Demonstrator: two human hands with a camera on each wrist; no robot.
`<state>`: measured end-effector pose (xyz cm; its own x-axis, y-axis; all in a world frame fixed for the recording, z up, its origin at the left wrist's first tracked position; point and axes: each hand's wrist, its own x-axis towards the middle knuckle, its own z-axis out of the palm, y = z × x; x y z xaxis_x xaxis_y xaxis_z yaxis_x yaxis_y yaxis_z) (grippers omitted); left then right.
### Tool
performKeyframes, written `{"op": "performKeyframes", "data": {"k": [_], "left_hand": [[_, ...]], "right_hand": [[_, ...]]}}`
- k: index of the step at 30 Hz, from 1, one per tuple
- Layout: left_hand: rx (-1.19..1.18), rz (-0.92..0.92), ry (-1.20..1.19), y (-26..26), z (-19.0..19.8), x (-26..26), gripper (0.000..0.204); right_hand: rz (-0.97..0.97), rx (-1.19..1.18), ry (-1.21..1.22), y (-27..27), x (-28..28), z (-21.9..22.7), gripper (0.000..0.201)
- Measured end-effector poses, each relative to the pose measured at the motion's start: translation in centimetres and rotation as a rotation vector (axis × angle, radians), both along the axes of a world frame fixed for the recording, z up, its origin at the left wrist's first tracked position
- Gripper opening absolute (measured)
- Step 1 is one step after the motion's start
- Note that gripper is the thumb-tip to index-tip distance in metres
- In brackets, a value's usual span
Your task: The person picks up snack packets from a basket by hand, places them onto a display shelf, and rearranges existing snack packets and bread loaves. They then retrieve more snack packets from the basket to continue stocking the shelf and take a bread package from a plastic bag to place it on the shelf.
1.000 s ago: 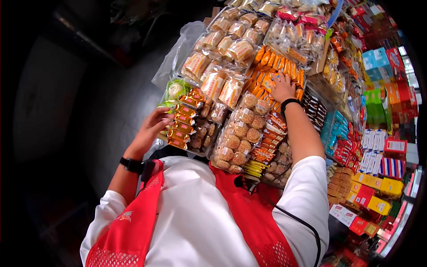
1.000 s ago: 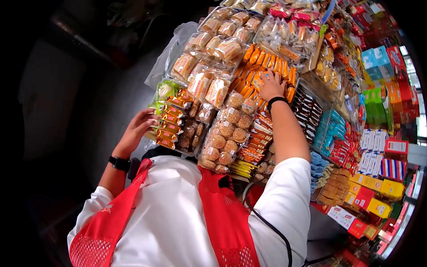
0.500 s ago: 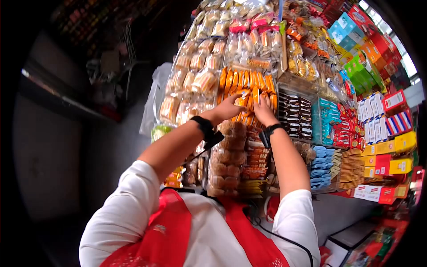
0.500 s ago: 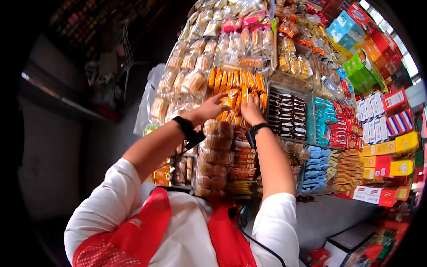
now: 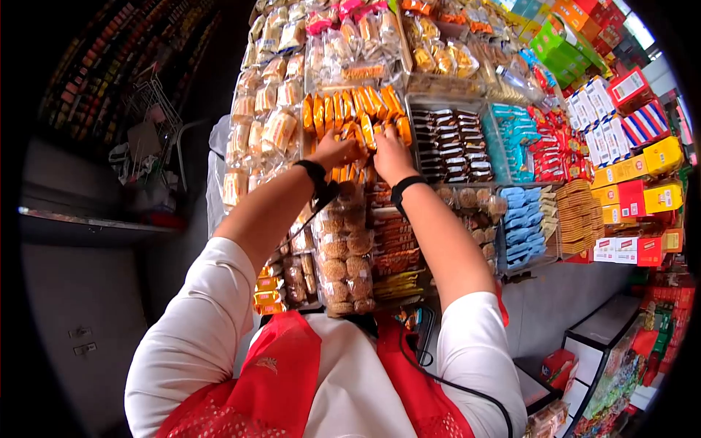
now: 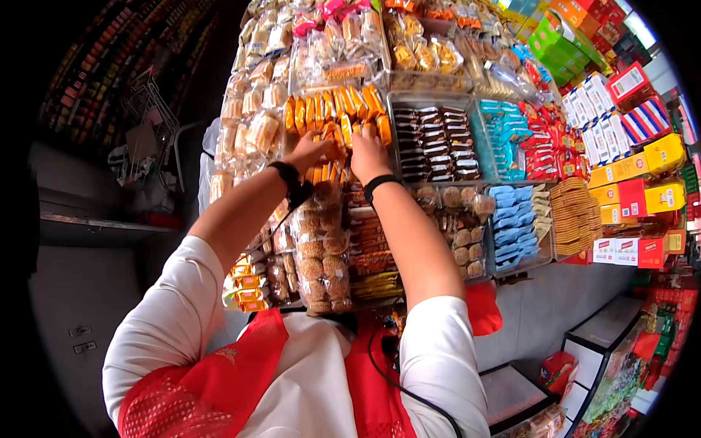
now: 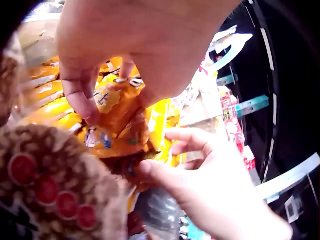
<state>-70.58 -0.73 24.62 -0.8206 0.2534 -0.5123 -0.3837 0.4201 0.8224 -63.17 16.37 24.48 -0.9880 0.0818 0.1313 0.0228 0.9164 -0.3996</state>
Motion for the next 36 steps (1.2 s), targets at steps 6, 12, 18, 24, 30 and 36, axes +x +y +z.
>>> {"op": "performKeyframes", "data": {"k": [6,12,18,24,30,36], "left_hand": [[0.013,-0.016,-0.193,0.4,1.7,-0.6,0.049],[0.275,0.089,-0.302,2.1,2.0,2.0,0.053],[0.365,0.134,-0.061,3.1,-1.6,-0.4,0.059],[0.124,0.146,0.092,3.2,-2.4,-0.3,0.037],[-0.189,-0.078,-0.047,2.6,0.4,-0.1,0.069],[-0.222,-0.051,0.432,2.4,0.0,2.6,0.087]], "right_hand": [[-0.068,-0.143,-0.082,-0.1,-1.3,0.3,0.034],[-0.067,-0.347,0.006,-0.2,-0.4,-1.1,0.043],[-0.078,-0.367,0.183,0.4,-0.3,-3.1,0.032],[-0.007,0.106,-0.034,-0.1,1.4,1.6,0.048],[0.107,0.272,-0.162,1.0,1.6,-0.8,0.077],[0.108,0.100,-0.160,1.3,2.3,0.9,0.073]]}}
